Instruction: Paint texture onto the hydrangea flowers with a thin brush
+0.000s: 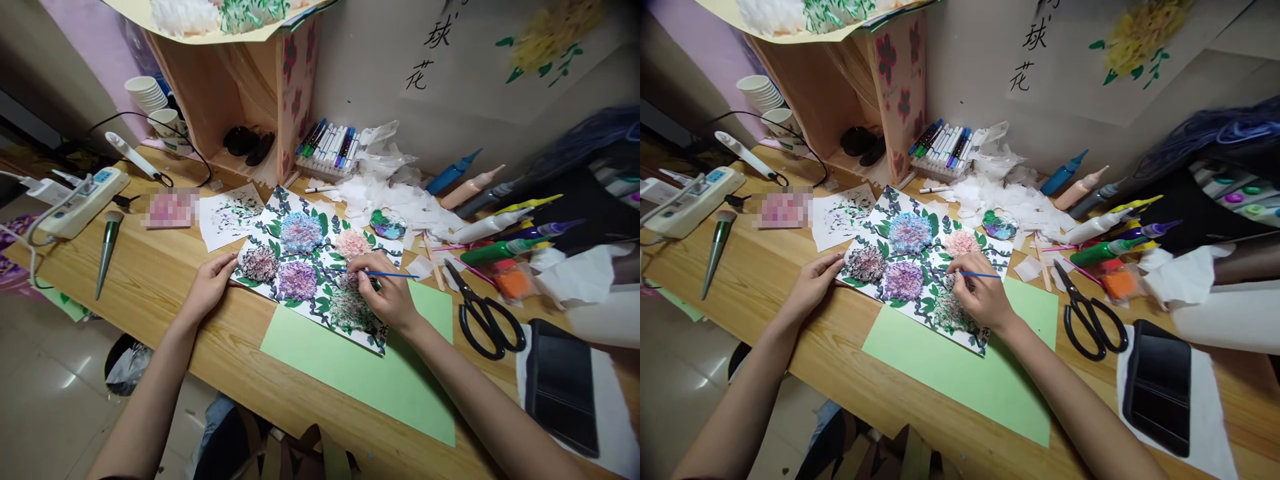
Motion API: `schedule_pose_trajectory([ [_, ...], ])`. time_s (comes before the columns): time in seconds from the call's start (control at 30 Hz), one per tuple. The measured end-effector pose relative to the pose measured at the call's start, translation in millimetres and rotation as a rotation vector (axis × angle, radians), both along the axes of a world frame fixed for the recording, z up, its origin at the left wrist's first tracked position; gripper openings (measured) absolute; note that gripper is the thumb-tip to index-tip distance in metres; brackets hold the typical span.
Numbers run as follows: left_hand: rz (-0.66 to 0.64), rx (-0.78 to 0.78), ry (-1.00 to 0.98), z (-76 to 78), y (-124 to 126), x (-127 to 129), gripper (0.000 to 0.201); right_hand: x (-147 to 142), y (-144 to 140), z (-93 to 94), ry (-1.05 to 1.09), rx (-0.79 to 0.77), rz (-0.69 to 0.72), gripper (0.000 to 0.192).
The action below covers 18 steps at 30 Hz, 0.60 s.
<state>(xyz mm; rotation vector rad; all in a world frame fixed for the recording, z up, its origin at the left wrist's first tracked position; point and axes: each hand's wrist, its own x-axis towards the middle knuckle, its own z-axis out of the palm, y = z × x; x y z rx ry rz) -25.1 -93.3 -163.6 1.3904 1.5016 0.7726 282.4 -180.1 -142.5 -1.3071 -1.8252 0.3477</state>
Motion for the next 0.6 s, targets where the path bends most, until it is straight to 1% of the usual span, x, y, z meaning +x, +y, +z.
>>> schedule_pose_trajectory([
  [0.17,-0.002,0.037,0.042,1.6,0.4,1.1,0.056,1.1,0.7,-0.1,-0.015,-0.027,0.003,0.014],
  [0.3,-0.007,0.05,0.068,2.5,0.1,1.7,0.058,2.4,0.1,0.8,0.003,-0.031,-0.003,0.015],
  [0.6,-0.01,-0.001,-0.008,1.0,0.3,0.9,0.057,1.6,-0.1,1.2,0.002,-0.04,0.004,0.015],
])
